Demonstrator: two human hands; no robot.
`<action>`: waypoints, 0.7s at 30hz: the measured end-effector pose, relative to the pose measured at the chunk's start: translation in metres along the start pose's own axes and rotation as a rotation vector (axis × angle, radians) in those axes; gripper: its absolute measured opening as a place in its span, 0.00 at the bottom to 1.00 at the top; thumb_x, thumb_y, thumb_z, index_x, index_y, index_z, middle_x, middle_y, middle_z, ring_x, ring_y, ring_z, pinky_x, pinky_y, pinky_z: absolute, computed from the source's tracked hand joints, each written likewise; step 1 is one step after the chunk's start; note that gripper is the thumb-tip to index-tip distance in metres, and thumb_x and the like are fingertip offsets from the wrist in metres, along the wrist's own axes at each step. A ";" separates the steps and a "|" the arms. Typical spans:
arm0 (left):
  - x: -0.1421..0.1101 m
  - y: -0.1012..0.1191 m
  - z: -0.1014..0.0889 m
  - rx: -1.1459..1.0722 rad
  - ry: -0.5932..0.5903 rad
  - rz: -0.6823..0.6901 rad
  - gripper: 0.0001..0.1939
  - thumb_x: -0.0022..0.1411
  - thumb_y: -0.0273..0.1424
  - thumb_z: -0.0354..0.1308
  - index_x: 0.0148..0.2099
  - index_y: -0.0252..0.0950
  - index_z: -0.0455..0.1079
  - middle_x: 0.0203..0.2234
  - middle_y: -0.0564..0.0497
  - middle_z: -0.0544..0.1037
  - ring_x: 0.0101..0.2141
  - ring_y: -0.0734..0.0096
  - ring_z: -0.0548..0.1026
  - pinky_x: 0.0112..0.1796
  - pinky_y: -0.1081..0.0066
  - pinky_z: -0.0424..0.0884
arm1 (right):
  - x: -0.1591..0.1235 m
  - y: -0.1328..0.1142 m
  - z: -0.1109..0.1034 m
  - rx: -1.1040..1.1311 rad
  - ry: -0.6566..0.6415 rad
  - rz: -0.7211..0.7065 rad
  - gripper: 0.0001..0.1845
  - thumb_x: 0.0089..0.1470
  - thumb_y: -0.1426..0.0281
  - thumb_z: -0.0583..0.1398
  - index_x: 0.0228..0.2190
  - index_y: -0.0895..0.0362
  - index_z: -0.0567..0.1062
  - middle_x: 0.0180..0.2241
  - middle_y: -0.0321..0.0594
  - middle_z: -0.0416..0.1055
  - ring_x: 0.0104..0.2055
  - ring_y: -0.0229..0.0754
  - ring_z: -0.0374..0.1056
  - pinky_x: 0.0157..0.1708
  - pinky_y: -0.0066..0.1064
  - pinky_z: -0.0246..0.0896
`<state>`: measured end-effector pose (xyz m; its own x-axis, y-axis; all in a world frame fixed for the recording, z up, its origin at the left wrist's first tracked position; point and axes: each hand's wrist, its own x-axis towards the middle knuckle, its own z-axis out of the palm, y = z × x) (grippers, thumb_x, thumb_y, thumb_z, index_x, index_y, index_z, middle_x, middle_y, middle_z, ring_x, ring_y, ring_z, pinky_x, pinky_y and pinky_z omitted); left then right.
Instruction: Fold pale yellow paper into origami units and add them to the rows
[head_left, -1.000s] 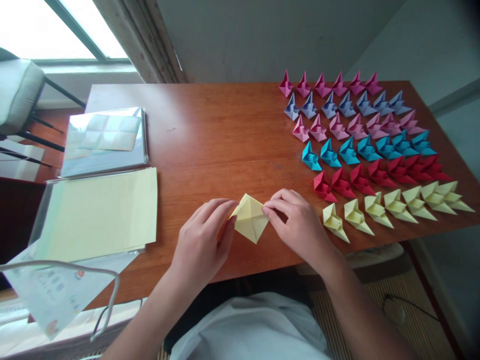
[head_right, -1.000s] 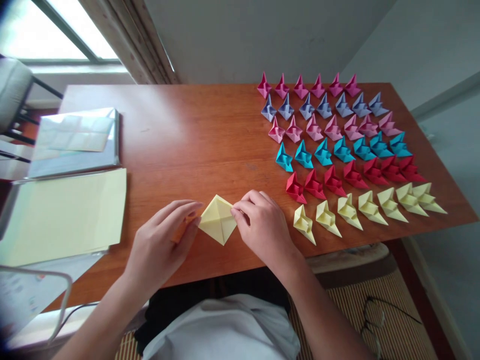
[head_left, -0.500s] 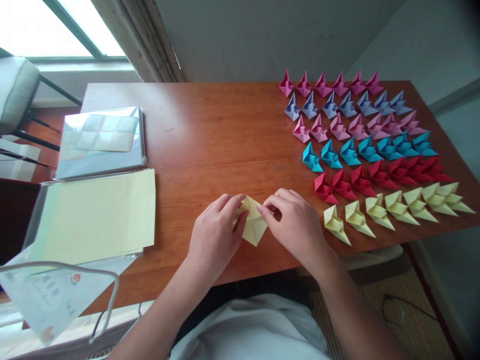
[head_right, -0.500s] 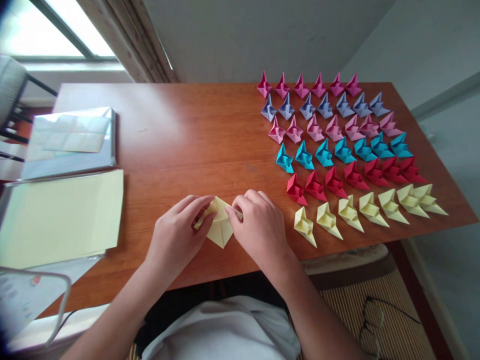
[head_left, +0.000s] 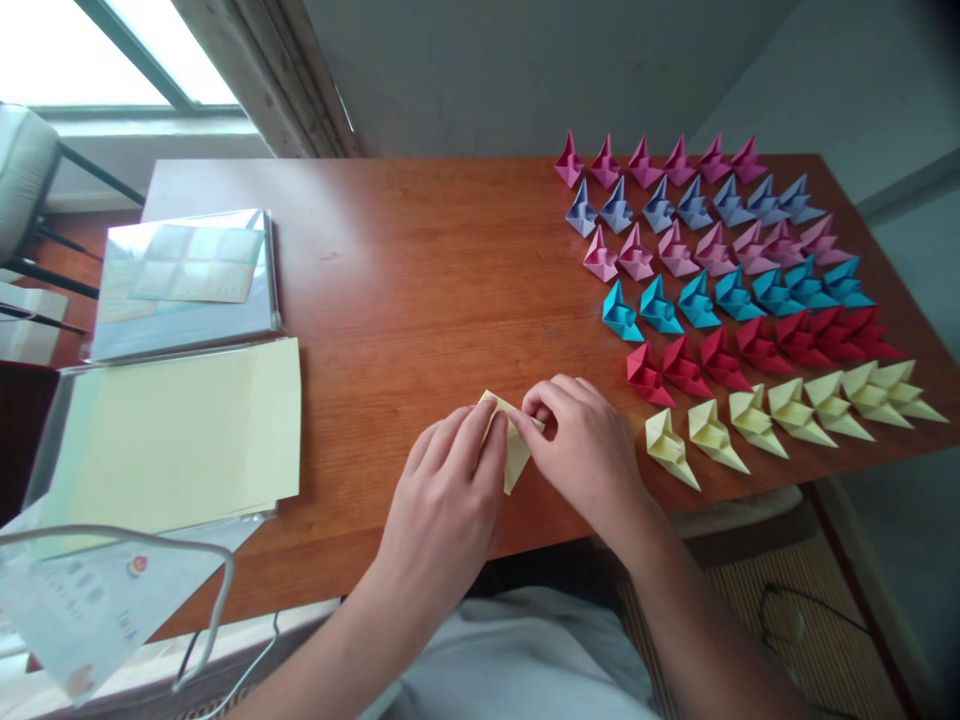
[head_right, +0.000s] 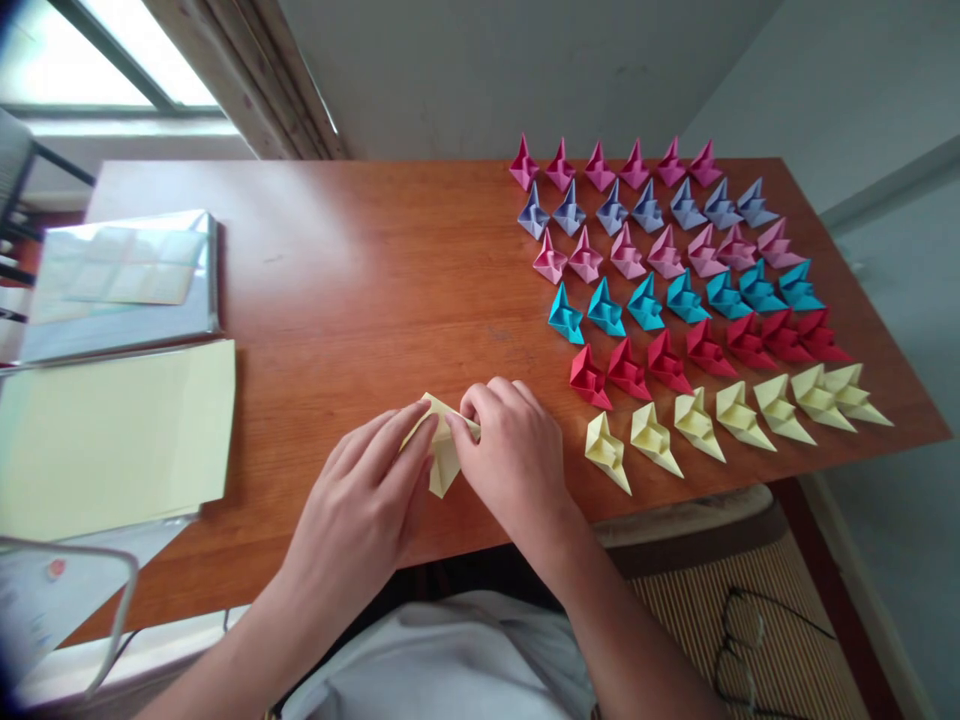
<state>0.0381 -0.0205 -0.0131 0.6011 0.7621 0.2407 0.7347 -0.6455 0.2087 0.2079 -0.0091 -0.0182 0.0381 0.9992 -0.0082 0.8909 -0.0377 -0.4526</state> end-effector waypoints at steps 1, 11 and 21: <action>-0.002 0.004 -0.002 0.020 -0.035 0.017 0.22 0.65 0.21 0.51 0.61 0.25 0.68 0.61 0.36 0.71 0.59 0.52 0.70 0.58 0.59 0.66 | 0.000 0.000 0.000 0.000 0.003 0.000 0.11 0.60 0.65 0.63 0.27 0.53 0.71 0.29 0.34 0.71 0.36 0.42 0.67 0.35 0.33 0.53; -0.004 0.017 0.000 0.149 -0.193 0.031 0.26 0.67 0.24 0.50 0.66 0.20 0.62 0.65 0.30 0.65 0.65 0.47 0.64 0.61 0.56 0.66 | 0.000 -0.001 0.001 -0.005 0.023 -0.001 0.12 0.61 0.64 0.62 0.27 0.53 0.70 0.29 0.35 0.71 0.36 0.43 0.66 0.35 0.33 0.54; -0.005 0.018 0.003 0.133 -0.196 -0.007 0.30 0.72 0.37 0.49 0.66 0.19 0.62 0.65 0.31 0.65 0.64 0.47 0.65 0.61 0.56 0.65 | 0.009 0.000 -0.003 -0.001 -0.030 0.004 0.12 0.60 0.66 0.63 0.25 0.53 0.70 0.28 0.34 0.71 0.35 0.41 0.66 0.33 0.32 0.52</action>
<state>0.0494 -0.0356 -0.0137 0.6362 0.7700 0.0487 0.7660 -0.6379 0.0800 0.2095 -0.0003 -0.0158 0.0286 0.9989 -0.0369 0.8911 -0.0422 -0.4518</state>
